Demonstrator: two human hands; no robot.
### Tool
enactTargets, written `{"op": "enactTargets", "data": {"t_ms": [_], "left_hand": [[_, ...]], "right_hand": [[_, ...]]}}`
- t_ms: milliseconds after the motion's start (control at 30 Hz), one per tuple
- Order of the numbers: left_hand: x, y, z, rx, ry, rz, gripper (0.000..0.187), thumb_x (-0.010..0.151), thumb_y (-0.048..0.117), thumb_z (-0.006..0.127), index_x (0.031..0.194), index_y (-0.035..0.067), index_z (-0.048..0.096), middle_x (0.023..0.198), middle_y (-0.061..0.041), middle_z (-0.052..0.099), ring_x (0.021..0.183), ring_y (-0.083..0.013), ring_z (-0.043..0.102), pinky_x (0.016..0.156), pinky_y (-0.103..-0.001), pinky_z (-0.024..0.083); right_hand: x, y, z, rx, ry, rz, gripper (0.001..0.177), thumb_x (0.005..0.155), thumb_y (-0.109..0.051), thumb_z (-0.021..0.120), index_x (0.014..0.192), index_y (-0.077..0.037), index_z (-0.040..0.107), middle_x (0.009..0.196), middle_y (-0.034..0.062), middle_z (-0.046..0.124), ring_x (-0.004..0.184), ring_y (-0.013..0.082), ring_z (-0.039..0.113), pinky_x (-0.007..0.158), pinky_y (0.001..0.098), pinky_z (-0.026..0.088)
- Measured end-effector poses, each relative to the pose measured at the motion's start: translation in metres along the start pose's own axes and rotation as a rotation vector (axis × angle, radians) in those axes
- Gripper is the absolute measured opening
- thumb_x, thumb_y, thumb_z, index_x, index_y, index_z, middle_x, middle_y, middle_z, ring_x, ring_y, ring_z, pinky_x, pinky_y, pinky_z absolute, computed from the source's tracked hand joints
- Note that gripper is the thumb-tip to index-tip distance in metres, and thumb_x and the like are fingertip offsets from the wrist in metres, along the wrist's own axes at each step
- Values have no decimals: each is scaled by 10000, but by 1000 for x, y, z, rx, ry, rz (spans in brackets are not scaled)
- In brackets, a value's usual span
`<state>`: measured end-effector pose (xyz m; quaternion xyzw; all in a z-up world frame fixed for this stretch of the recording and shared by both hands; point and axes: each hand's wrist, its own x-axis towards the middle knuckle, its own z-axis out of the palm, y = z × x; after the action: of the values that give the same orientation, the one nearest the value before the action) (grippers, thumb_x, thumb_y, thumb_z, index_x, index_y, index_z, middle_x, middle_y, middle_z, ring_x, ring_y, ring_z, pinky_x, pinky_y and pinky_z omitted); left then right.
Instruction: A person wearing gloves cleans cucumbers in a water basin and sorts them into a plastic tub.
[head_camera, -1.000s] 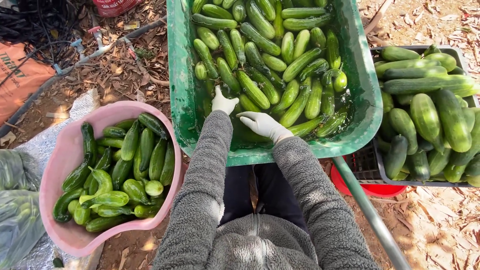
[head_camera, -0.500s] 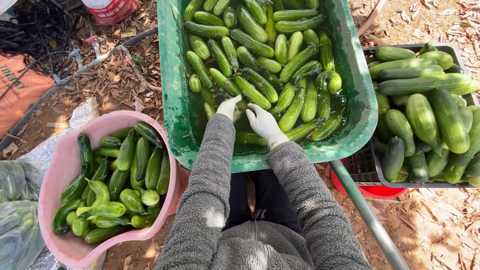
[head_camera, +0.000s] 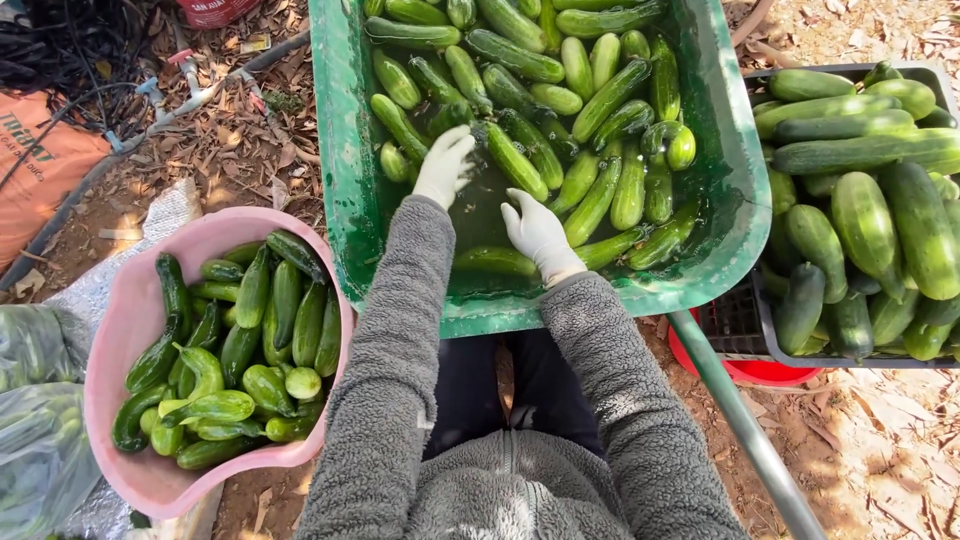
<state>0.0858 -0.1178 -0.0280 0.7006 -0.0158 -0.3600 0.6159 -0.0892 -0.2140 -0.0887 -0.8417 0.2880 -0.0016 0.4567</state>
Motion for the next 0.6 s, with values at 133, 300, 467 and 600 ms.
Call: {"op": "enactTargets", "data": {"t_ms": [133,300,467,600], "left_hand": [[6,-1,-57,528,21,283,505,959,161,691,1442,227,559,1366,-246,629,1358,-361,552,1154,-479,450],[-23,-3,-87,1140,-8,36,660,845,555,760,1371,186,612,1410,-117,624,1364,-251,547,1210,-413,397],[-109,5,-61,1381,-287,-174,1094,677,729,790,1504,84,476,1517,-156,539,1426,-281,496,1214,-458,385],[-87,-52,-66,1486,-346,-114,864,660,528,876,1322,44,605,1323,-192,673,1292,-343,614,1120,-486,490]], "right_hand": [[-14,-18,-5,-5,-60,-28,478,1018,-475,540,1425,-225,564,1334,72,687,1287,315,606,1120,494,469],[-28,-43,-16,-26,-220,17,576,941,-565,604,1389,-203,606,1306,76,707,1294,327,599,1153,483,443],[-35,-52,-23,-46,-280,21,593,908,-560,647,1403,-237,605,1270,51,726,1276,317,613,1124,454,466],[-39,-60,-28,-11,-270,36,732,851,-537,739,1489,-255,517,1342,55,686,1304,330,589,1142,469,456]]}}
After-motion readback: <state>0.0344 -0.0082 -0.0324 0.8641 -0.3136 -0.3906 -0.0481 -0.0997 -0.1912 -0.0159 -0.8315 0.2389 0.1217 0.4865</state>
